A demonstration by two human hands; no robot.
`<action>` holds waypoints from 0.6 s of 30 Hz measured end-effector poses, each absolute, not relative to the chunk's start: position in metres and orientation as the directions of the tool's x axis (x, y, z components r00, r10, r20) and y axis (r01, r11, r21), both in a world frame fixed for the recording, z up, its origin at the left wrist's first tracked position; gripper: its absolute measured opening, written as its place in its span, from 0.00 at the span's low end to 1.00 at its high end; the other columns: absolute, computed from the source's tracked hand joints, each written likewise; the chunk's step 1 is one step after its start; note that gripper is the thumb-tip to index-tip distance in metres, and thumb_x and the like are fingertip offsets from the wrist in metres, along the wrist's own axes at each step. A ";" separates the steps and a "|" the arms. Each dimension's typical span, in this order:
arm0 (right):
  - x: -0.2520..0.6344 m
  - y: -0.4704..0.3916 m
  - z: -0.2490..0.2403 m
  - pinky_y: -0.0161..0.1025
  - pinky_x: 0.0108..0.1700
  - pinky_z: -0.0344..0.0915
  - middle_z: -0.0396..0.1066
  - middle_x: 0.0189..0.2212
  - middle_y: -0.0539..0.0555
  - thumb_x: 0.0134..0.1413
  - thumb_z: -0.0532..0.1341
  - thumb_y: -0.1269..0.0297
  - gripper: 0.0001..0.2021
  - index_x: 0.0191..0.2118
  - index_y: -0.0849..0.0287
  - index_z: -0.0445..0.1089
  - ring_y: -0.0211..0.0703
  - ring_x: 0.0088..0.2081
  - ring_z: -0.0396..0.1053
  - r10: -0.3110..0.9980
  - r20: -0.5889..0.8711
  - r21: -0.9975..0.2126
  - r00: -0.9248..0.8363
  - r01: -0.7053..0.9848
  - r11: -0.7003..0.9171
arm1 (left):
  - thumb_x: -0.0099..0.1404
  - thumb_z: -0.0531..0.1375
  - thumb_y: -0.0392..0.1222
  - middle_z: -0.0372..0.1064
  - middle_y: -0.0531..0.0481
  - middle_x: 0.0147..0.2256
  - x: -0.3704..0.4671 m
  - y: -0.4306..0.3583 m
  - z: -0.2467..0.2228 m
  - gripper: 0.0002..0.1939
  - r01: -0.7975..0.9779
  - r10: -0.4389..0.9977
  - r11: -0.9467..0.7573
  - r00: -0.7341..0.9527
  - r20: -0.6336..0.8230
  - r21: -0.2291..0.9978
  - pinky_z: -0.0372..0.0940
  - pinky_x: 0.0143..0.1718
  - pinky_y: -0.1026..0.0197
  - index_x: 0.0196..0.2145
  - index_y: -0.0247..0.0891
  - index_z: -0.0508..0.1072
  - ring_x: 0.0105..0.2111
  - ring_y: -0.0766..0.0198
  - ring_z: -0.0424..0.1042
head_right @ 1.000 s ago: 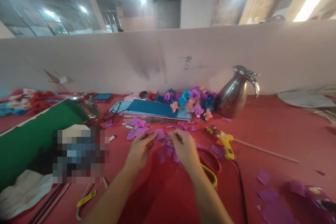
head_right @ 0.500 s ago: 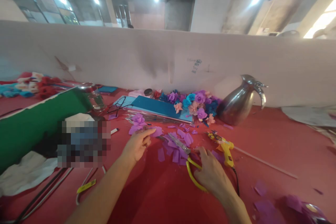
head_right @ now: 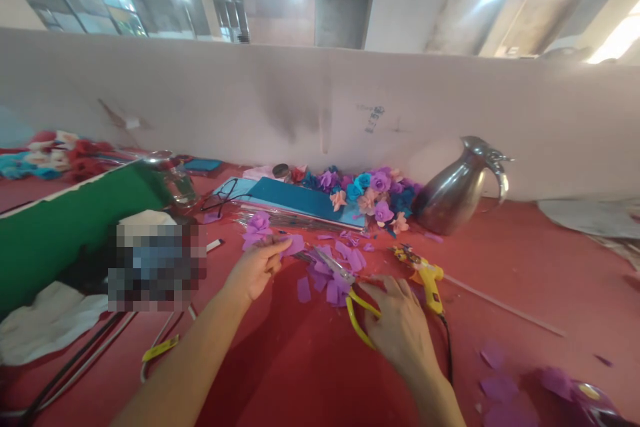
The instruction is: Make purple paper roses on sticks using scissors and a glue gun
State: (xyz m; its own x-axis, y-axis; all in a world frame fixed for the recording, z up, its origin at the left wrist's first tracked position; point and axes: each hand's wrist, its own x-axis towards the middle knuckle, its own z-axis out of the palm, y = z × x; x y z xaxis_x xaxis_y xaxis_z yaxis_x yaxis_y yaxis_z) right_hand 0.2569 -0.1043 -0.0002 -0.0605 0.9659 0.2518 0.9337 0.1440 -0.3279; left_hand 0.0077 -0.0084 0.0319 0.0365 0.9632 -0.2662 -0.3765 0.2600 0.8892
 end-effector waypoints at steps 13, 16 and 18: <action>0.205 -0.105 -0.001 0.60 0.58 0.58 0.61 0.61 0.57 0.56 0.60 0.55 0.27 0.62 0.48 0.60 0.61 0.63 0.54 0.780 0.351 -0.159 -0.519 0.787 0.596 | 0.46 0.70 0.40 0.63 0.56 0.17 0.023 -0.023 0.038 0.09 -0.270 0.922 0.387 0.131 -0.365 0.882 0.42 0.18 0.65 0.26 0.35 0.78 0.15 0.75 0.48; 0.203 -0.103 -0.017 0.54 0.56 0.62 0.72 0.52 0.57 0.59 0.58 0.59 0.20 0.57 0.54 0.67 0.56 0.57 0.64 0.781 0.323 -0.139 -0.535 0.789 0.598 | 0.49 0.69 0.40 0.66 0.52 0.19 0.027 -0.026 0.037 0.06 -0.223 0.920 0.392 0.102 -0.378 0.893 0.44 0.19 0.64 0.25 0.36 0.78 0.16 0.73 0.51; 0.208 -0.101 -0.018 0.51 0.53 0.64 0.75 0.47 0.57 0.61 0.55 0.62 0.16 0.51 0.54 0.71 0.54 0.52 0.68 0.784 0.362 -0.145 -0.504 0.801 0.581 | 0.50 0.68 0.39 0.69 0.51 0.21 0.028 -0.027 0.036 0.05 -0.207 0.917 0.399 0.122 -0.381 0.893 0.47 0.20 0.64 0.25 0.36 0.79 0.18 0.72 0.55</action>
